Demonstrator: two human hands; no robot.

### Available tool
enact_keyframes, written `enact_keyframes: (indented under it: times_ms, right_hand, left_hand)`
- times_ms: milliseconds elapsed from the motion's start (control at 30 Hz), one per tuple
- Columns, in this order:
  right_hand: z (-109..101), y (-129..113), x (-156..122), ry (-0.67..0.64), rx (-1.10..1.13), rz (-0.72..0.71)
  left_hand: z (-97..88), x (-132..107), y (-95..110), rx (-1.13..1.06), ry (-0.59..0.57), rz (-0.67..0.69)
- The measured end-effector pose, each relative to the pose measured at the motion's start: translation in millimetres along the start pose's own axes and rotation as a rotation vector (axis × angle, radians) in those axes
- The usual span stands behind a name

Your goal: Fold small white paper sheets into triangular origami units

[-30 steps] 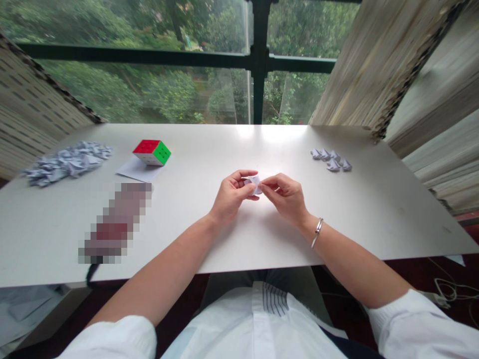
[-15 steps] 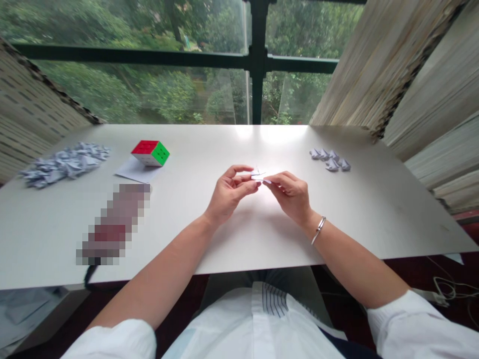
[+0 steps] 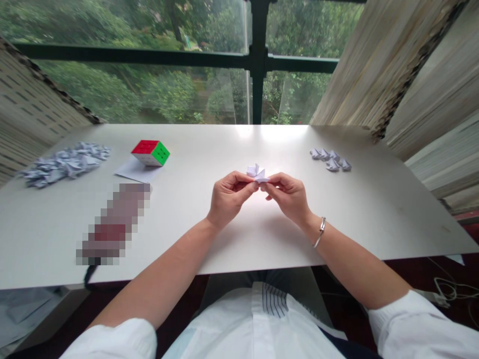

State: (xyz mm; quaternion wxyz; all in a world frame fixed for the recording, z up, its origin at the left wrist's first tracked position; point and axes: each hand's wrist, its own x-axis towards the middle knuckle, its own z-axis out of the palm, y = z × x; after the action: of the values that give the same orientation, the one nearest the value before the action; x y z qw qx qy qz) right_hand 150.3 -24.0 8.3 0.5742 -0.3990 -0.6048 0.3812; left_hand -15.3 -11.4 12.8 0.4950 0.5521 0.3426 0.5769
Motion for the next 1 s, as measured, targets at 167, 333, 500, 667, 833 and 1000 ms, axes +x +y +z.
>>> enact_keyframes:
  times_ms: [167, 333, 500, 667, 833, 1000]
  right_hand:
    - [3.0, -5.7, 1.2, -0.012, 0.174, 0.134]
    - [6.2, -7.8, 1.0, 0.030, 0.245, 0.176]
    - [9.7, -4.8, -0.4, 0.051, 0.265, 0.233]
    - [10.9, -5.8, -0.6, 0.078, 0.286, 0.250]
    - [10.2, -6.0, 0.7, 0.073, 0.300, 0.282]
    - [9.2, -3.4, 2.6, 0.069, 0.324, 0.337]
  left_hand:
    - [2.5, -1.5, 1.1, -0.028, 0.002, -0.019]
    - [3.5, -2.8, 0.1, 0.008, 0.007, -0.016]
    - [3.4, -1.6, -3.7, -0.002, 0.030, -0.022]
    - [4.6, -0.4, -3.3, -0.015, 0.050, -0.048]
    - [5.1, 0.4, -0.6, -0.065, 0.031, -0.084]
    - [4.2, 2.3, 1.0, -0.076, 0.027, -0.110]
